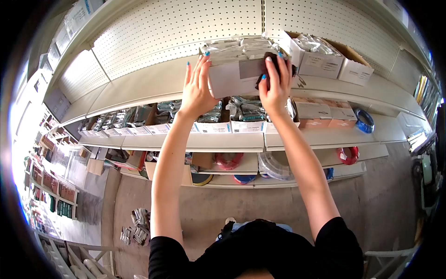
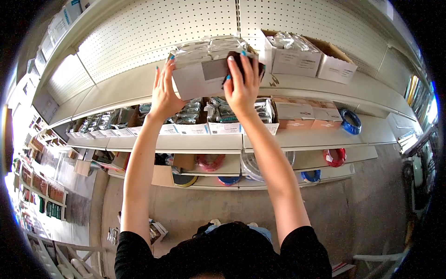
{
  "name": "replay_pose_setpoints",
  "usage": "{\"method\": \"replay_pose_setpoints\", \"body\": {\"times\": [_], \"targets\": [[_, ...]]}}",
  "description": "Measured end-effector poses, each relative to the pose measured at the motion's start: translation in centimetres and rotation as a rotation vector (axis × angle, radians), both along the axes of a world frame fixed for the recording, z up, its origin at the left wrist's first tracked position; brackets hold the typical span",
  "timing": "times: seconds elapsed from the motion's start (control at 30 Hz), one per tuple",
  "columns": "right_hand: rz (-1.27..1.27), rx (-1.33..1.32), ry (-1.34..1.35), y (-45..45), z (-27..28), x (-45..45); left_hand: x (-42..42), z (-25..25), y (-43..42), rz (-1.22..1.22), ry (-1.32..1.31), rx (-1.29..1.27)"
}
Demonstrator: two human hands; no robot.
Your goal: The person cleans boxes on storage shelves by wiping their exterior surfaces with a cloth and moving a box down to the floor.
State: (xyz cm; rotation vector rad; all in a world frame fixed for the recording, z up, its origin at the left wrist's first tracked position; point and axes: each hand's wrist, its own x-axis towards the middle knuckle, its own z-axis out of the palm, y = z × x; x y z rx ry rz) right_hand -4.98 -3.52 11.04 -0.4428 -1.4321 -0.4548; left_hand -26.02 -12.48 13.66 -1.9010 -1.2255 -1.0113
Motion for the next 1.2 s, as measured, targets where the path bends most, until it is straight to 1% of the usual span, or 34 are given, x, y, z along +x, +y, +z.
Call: {"method": "replay_pose_setpoints", "body": {"times": [0.03, 0.17, 0.23, 0.3, 0.37, 0.43, 0.47, 0.6, 0.7, 0.77, 0.83, 0.87, 0.9, 0.97, 1.0, 1.03, 1.1, 1.13, 1.2], "targets": [[-0.015, -0.014, -0.015, -0.4, -0.1, -1.0, 0.0, 0.1, 0.0, -0.044, -0.027, -0.025], [0.075, 0.028, -0.168, -2.4, 0.6, -5.0, 0.0, 0.0, 0.8, -0.160, -0.040, 0.049], [0.107, 0.068, -0.162, -3.5, 0.9, -6.8, 0.2, 0.4, 0.5, -0.164, -0.023, 0.071], [0.075, 0.069, -0.142, -4.0, 0.5, -7.3, 0.2, 0.2, 0.7, -0.170, -0.028, 0.089], [0.067, 0.062, -0.179, -4.1, -0.8, -7.3, 0.0, 0.1, 0.9, -0.211, -0.032, 0.089], [0.041, 0.086, -0.248, -4.5, -3.6, -7.4, -0.4, -0.1, 1.1, -0.215, -0.012, 0.086], [0.016, 0.078, -0.267, -4.5, -4.8, -7.5, -0.4, -0.1, 1.0, -0.260, -0.031, 0.060], [0.031, 0.023, -0.227, -5.4, -4.8, -8.1, -0.6, -0.2, 0.9, -0.303, -0.138, -0.060], [0.058, -0.016, -0.169, -6.0, -4.0, -9.1, -0.9, -0.5, 1.2, -0.358, -0.181, -0.100], [0.121, -0.103, -0.151, -7.5, -2.9, -9.4, -1.6, -0.6, 1.6, -0.325, -0.085, -0.051], [0.106, -0.053, -0.131, -7.5, -3.1, -9.5, -1.3, -0.6, 1.1, -0.397, -0.118, -0.050], [0.101, -0.026, -0.151, -7.6, -3.3, -9.4, -1.9, -1.0, 1.3, -0.403, -0.098, -0.012], [0.097, -0.002, -0.174, -7.7, -3.3, -9.3, -1.8, -0.8, 0.7, -0.421, -0.107, -0.034], [0.072, 0.024, -0.220, -7.8, -3.3, -9.2, -2.0, -0.1, -0.1, -0.403, -0.028, 0.022], [0.063, 0.019, -0.253, -7.8, -3.3, -8.9, -1.7, 0.3, -0.9, -0.391, -0.062, -0.054], [0.055, 0.016, -0.285, -7.7, -3.1, -8.5, -1.8, 0.0, -0.7, -0.406, -0.080, -0.048], [0.000, 0.047, -0.269, -7.2, -2.7, -7.4, -2.2, -0.4, -0.1, -0.436, -0.109, -0.033], [-0.101, 0.089, -0.246, -6.3, -2.7, -6.7, -2.0, -0.6, 0.0, -0.485, -0.184, -0.086], [-0.078, 0.069, -0.158, -4.9, -2.7, -4.9, -1.8, -0.5, -0.2, -0.473, -0.218, -0.147]]}}
